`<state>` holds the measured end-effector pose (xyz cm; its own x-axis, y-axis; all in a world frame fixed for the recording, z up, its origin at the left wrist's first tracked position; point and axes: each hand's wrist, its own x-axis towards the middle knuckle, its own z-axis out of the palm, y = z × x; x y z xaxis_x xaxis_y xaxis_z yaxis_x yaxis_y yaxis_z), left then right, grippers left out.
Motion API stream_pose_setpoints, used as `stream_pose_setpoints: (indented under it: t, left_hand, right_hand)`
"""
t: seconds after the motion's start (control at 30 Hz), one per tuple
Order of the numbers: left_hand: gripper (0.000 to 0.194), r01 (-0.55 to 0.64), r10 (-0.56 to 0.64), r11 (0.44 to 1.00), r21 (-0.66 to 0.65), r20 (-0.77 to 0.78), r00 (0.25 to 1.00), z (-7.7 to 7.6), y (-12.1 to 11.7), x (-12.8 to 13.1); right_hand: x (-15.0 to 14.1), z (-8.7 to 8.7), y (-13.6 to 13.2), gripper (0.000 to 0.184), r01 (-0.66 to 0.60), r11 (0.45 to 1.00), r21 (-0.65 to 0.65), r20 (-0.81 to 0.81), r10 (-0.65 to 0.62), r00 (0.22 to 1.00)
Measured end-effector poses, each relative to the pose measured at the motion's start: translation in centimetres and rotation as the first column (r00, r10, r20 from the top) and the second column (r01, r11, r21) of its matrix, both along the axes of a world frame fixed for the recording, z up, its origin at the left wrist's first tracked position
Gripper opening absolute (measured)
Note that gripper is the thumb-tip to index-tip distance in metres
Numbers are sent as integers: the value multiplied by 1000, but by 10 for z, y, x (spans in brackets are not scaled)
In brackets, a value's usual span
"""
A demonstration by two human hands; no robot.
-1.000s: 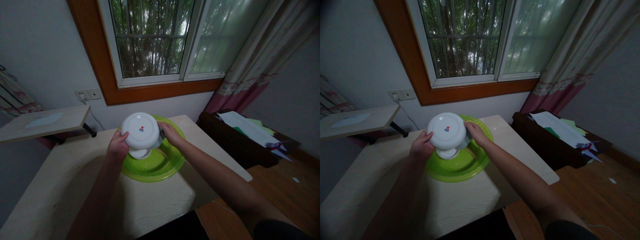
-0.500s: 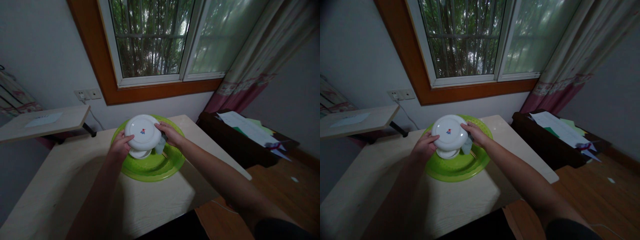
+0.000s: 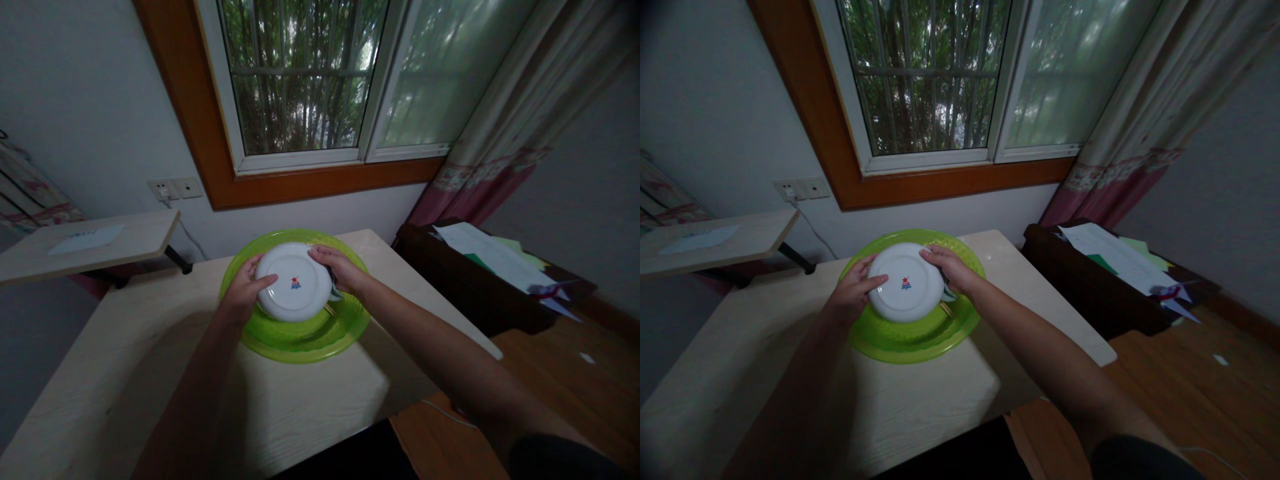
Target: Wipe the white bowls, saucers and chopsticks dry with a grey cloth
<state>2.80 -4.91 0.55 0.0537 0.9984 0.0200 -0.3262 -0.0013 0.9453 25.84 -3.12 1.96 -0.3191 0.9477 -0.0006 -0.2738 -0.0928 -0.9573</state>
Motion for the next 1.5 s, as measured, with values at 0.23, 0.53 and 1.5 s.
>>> stream_pose_setpoints:
  t: [0.23,0.53,1.5]
  left_hand:
    - [63,16,-10,999,42,-159,987,-12,7,-7]
    - [60,134,-84,988,79,-455,886,-16,3,-11]
    - [57,9,11,999,35,-542,840,-1,3,-13]
  right_hand:
    - [1,-4,0,42,-109,994,-16,42,110,993]
    - [2,-5,-3,41,-173,984,46,172,162,972]
    - [11,-13,17,35,469,772,429,43,-536,843]
